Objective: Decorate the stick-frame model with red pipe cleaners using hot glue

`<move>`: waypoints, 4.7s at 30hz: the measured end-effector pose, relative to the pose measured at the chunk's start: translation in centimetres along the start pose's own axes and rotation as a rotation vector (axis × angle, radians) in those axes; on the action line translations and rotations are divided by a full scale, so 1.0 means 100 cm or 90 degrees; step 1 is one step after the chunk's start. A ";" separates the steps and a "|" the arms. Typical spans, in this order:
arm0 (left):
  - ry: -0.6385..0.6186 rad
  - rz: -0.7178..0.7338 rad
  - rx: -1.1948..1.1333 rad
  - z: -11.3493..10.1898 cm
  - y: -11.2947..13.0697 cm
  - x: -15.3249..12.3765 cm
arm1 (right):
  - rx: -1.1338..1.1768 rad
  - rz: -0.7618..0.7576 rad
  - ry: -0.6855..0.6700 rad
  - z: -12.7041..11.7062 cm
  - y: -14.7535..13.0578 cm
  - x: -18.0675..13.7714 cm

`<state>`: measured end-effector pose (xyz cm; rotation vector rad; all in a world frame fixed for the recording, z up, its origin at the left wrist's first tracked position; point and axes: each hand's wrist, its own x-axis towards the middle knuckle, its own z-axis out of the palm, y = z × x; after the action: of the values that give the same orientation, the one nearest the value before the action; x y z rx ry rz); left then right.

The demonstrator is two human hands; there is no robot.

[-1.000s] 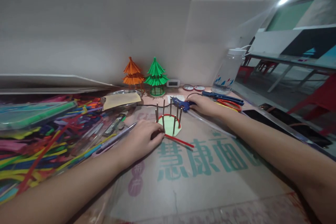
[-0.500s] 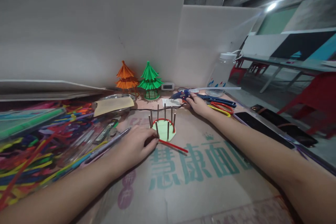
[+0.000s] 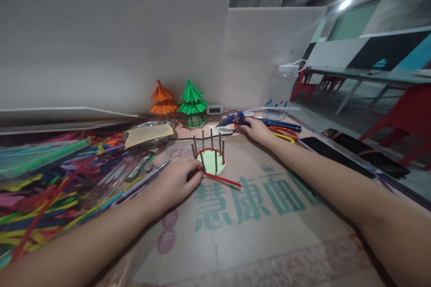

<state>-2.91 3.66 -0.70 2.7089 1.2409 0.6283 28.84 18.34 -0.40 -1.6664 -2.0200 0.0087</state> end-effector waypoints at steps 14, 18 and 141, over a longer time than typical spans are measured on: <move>0.011 0.006 0.002 -0.001 0.000 -0.001 | -0.029 -0.029 0.018 0.001 0.006 -0.002; 0.013 0.002 0.000 0.000 0.000 -0.001 | -0.059 -0.037 0.038 -0.007 0.004 -0.005; 0.296 -0.061 -0.569 -0.104 0.036 0.026 | 0.319 -0.302 -0.156 -0.011 -0.086 -0.112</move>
<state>-3.05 2.32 10.54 1.7991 0.8311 1.4315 22.65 5.64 -0.93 -0.8949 -2.3010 0.5281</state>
